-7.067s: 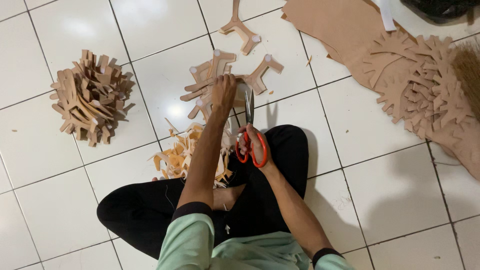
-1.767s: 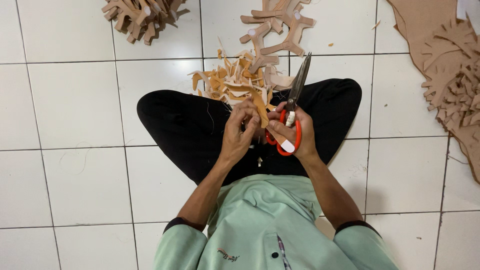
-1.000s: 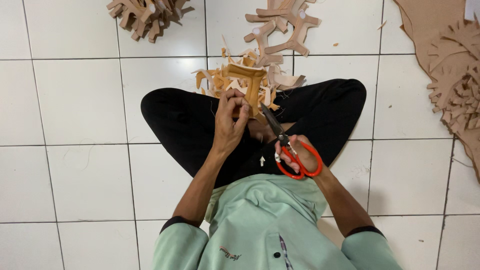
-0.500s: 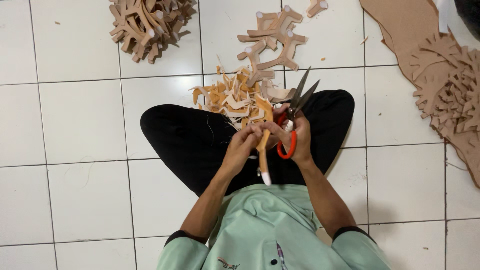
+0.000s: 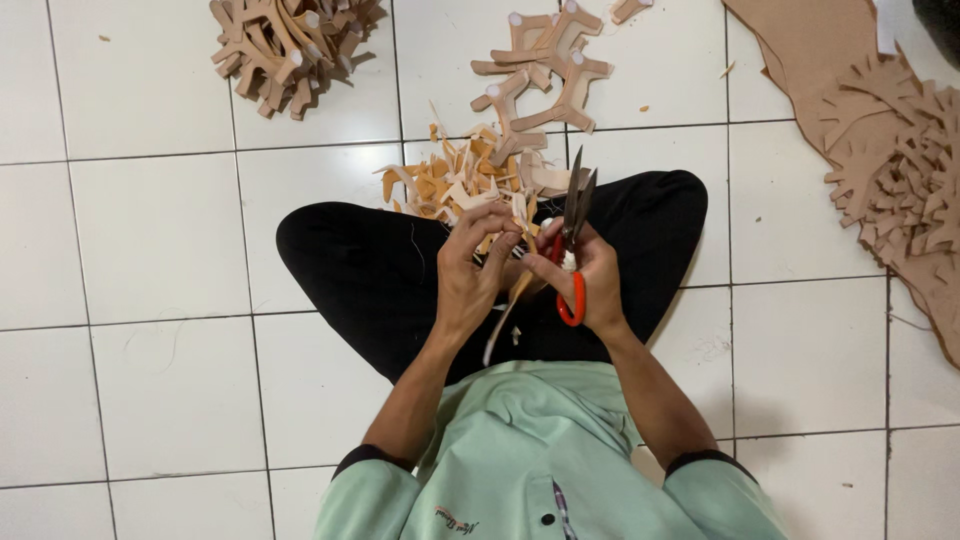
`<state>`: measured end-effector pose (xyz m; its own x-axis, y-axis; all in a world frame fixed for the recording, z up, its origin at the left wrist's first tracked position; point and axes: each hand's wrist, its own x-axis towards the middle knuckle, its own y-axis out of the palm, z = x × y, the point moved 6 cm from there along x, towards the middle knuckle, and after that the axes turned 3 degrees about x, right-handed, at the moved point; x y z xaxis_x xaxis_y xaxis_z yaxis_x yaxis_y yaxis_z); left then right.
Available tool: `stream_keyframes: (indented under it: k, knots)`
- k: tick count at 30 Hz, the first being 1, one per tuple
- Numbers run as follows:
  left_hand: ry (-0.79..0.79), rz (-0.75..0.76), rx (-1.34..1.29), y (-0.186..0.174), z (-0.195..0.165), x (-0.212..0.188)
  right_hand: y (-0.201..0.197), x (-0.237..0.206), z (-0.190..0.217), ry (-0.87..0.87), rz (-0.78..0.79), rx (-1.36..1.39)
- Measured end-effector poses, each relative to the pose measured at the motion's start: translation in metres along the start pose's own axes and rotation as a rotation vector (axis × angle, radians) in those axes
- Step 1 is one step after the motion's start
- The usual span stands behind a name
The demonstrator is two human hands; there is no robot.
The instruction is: The person sits on a tiled floor and uses scissors to trim the edges of small, T-shaped craft pieces made of light brown material. They pick up each piece, trim the edges, and place the finished pieces into a pile on the floor.
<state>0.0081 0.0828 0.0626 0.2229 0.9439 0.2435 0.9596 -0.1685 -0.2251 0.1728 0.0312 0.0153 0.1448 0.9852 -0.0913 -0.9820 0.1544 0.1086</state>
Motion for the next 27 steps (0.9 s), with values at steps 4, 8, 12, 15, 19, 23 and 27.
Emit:
stream_keyframes:
  k: [4,8,12,15,19,23,27]
  knots:
    - [0.070,0.091,-0.053,0.001,0.001,0.003,0.003,-0.003,-0.010,0.083,0.145,0.170]
    - [-0.208,0.097,-0.165,-0.005,0.024,0.002,-0.003,-0.009,-0.009,-0.061,0.143,-0.139]
    - [-0.213,0.104,-0.145,-0.016,0.030,0.005,-0.017,-0.027,-0.022,0.233,0.318,-0.186]
    - [-0.211,0.129,-0.108,-0.020,0.029,0.005,-0.018,-0.040,-0.028,0.372,0.406,-0.068]
    - [-0.230,0.122,-0.142,-0.020,0.026,0.004,-0.017,-0.045,-0.033,0.415,0.444,0.023]
    - [-0.225,0.151,-0.121,-0.019,0.024,0.002,-0.014,-0.047,-0.038,0.477,0.424,0.281]
    - [-0.213,0.119,-0.145,-0.019,0.022,0.001,-0.014,-0.046,-0.040,0.417,0.353,0.240]
